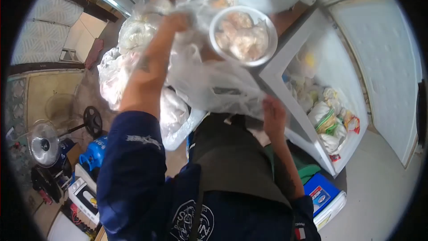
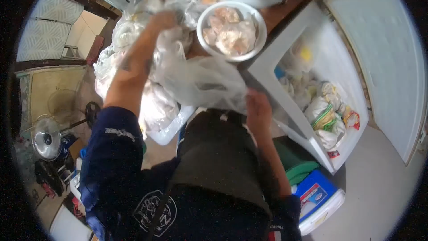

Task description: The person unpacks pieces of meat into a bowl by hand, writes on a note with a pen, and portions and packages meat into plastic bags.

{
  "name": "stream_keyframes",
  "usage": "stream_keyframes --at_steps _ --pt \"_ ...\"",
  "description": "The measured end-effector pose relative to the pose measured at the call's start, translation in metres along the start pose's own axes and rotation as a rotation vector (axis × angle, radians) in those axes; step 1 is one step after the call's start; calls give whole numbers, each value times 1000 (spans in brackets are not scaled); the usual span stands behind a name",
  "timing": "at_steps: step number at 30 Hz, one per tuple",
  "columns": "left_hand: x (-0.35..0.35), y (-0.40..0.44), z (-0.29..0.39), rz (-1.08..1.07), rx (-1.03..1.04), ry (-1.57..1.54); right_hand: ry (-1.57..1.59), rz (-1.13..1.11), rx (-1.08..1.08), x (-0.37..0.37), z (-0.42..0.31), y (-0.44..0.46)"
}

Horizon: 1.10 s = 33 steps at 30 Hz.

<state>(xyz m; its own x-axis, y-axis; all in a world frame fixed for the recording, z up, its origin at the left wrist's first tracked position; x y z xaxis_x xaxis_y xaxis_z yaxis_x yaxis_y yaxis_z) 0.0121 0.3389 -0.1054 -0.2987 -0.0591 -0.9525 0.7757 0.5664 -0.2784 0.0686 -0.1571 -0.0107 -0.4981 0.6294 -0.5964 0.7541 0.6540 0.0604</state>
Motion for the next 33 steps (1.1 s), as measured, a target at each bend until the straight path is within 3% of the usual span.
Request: stream_keyframes --at_steps 2,5,7,8,9,11,13,16,22,25,29,32,33 --pt "-22 1 -15 114 64 -39 228 -7 259 0 -9 10" --pt "-75 -83 -10 632 -176 -594 273 -49 248 11 -1 22" --pt "-108 -147 49 699 -75 -879 426 -121 249 14 -17 29" --pt "-127 -192 90 717 99 -880 499 -167 248 15 -24 34" --pt "-107 -214 114 675 367 -859 527 -219 271 18 -24 37" --pt "-68 -247 154 282 460 -667 585 -318 321 26 -22 42" --pt "-17 -262 148 -148 119 -455 632 -301 271 33 -24 42" --pt "58 -267 132 -403 131 -285 614 -379 214 45 -23 43" --pt "105 -211 138 248 -183 -715 592 -544 172 43 -49 48" --pt "103 -204 143 323 -470 -574 541 -589 131 36 -55 53" --pt "115 -199 147 624 -304 -593 410 -614 91 25 -44 61" --pt "69 -215 147 422 -341 -703 398 -487 -49 26 -38 59" --pt "70 -218 141 441 -357 -753 389 -419 -116 27 -39 59"
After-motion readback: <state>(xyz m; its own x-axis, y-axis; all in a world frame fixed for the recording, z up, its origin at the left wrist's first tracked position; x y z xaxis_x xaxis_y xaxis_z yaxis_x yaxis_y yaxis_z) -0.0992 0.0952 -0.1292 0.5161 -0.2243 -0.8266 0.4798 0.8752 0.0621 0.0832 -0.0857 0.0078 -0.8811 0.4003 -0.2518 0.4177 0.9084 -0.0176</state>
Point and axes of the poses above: each hand's wrist, its own y-axis towards the middle knuckle, its own x-axis out of the palm, z = x × y, the point moved 2 cm from there along y, towards the middle knuckle, and after that the axes turned 3 degrees about z, right-handed, at the moved point
